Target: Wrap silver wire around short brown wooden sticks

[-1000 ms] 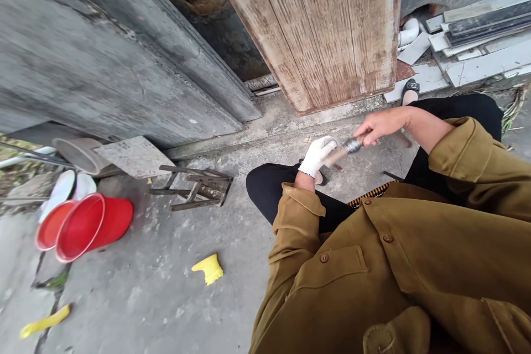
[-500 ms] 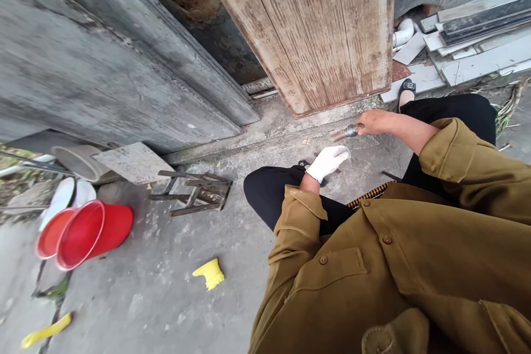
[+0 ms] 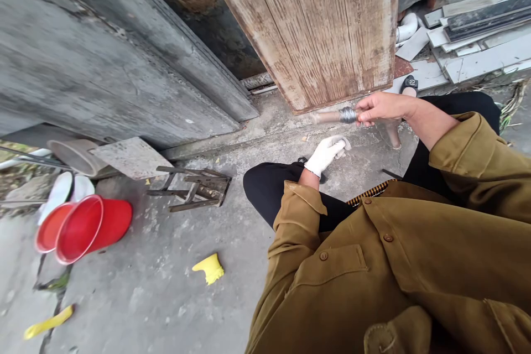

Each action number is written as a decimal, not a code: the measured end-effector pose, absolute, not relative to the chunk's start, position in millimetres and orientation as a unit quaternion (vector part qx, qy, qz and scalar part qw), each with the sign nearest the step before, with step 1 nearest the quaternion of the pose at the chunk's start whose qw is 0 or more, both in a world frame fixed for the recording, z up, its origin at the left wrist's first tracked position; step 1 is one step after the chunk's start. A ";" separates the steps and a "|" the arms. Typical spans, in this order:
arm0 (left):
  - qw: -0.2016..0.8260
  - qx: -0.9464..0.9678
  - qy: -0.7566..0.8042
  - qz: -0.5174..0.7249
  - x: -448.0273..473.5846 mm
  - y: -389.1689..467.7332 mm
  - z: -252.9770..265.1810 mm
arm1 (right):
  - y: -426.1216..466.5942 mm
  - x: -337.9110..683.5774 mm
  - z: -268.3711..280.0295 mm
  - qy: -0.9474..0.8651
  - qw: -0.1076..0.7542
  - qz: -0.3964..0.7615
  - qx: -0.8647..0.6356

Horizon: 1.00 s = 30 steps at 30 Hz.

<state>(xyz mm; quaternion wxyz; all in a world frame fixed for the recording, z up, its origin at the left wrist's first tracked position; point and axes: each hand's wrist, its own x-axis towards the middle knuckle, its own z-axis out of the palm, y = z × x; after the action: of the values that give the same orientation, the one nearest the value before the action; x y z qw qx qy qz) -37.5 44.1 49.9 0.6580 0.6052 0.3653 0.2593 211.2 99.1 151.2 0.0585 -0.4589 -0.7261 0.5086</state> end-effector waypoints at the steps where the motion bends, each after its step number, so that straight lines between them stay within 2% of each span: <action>1: 0.656 0.614 0.361 0.250 -35.4 44.1 49.0 | 101.3 209.7 148.5 -0.717 0.081 0.484 -0.496; 4: 0.634 0.655 0.357 0.204 -30.0 42.6 48.0 | 105.4 199.2 133.0 -0.726 0.047 0.388 -0.566; 8: 0.583 0.712 0.361 0.149 -28.8 40.2 48.2 | 100.6 184.1 111.1 -0.794 -0.138 0.246 -0.538; 11: 0.549 0.736 0.375 0.128 -31.2 39.6 48.7 | 92.1 180.6 103.9 -0.786 -0.294 0.344 -0.422; 13: 0.574 0.718 0.372 0.129 -32.7 40.2 48.9 | 87.9 182.5 106.6 -0.752 -0.341 0.465 -0.319; 15: 0.605 0.689 0.367 0.154 -33.7 42.1 47.9 | 86.7 187.5 115.6 -0.731 -0.311 0.555 -0.245; 17: 0.627 0.652 0.371 0.211 -34.4 45.1 45.3 | 88.9 194.6 127.8 -0.739 -0.207 0.594 -0.240; 21: 0.624 0.596 0.404 0.304 -35.4 50.0 39.4 | 99.7 206.2 140.2 -0.698 0.114 0.571 -0.417; 23: 0.616 0.608 0.405 0.294 -34.6 49.7 38.8 | 105.5 207.0 134.3 -0.663 0.179 0.534 -0.493; 25: 0.624 0.625 0.391 0.258 -33.1 47.7 40.0 | 110.2 204.6 122.5 -0.671 0.156 0.469 -0.553; 30: 0.617 0.650 0.396 0.201 -34.4 45.1 45.2 | 113.4 195.8 95.6 -0.788 -0.037 0.226 -0.571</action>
<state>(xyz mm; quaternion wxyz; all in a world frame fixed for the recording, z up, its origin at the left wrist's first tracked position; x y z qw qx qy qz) -34.4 45.1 45.2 0.6173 0.6495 0.3958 0.2009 195.8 113.4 95.6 -0.0367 -0.5708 -0.7885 0.2262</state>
